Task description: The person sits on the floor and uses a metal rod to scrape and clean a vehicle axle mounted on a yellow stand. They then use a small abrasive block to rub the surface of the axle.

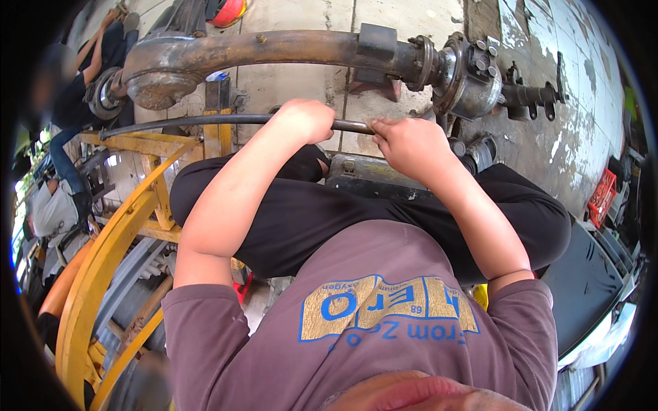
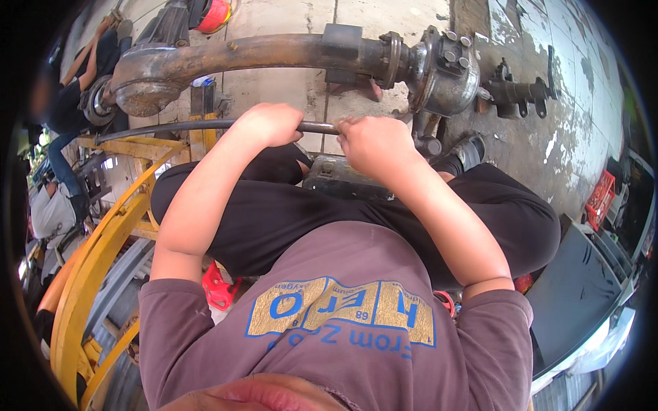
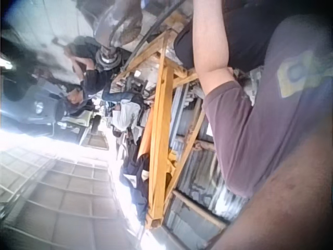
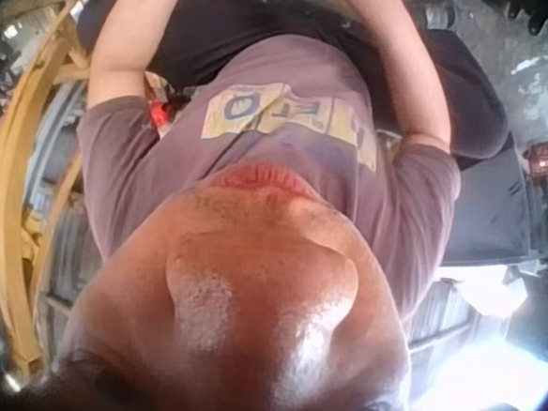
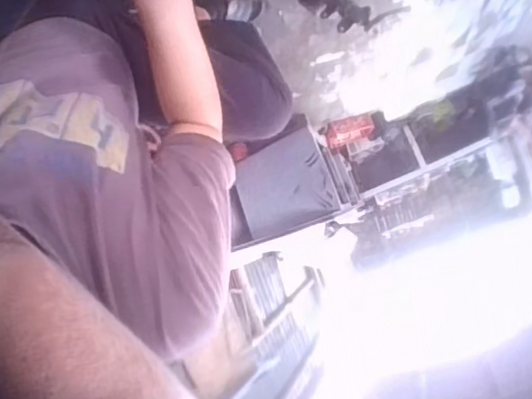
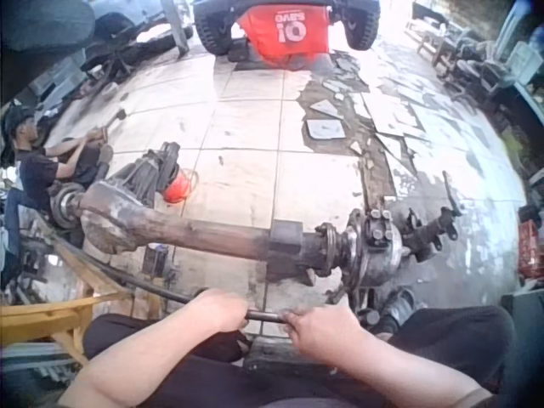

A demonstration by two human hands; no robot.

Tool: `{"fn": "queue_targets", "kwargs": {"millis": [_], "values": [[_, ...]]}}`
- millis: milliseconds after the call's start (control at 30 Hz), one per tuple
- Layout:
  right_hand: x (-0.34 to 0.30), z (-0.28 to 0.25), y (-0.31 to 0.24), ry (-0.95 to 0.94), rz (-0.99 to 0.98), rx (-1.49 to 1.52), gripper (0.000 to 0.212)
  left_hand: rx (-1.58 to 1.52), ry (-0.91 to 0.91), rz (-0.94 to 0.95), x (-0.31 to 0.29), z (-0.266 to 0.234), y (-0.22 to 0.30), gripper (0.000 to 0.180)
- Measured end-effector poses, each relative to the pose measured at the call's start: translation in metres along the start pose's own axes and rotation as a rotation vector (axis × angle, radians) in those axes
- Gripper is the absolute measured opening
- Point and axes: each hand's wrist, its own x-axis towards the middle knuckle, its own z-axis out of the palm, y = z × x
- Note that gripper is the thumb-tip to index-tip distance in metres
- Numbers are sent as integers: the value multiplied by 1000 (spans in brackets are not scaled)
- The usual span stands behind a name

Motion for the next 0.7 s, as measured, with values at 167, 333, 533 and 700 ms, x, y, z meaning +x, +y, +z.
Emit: {"fn": "queue_targets", "kwargs": {"millis": [167, 333, 533, 700], "values": [[3, 30, 5, 201, 20, 59, 31, 18, -10, 3, -4, -7, 5, 34], [-2, 18, 8, 119, 8, 87, 30, 15, -4, 7, -7, -6, 4, 34], [0, -3, 1, -10, 46, 45, 35, 10, -23, -4, -5, -6, 3, 35], [-1, 0, 2, -18, 14, 6, 36, 5, 1, 5, -6, -4, 2, 34]]}}
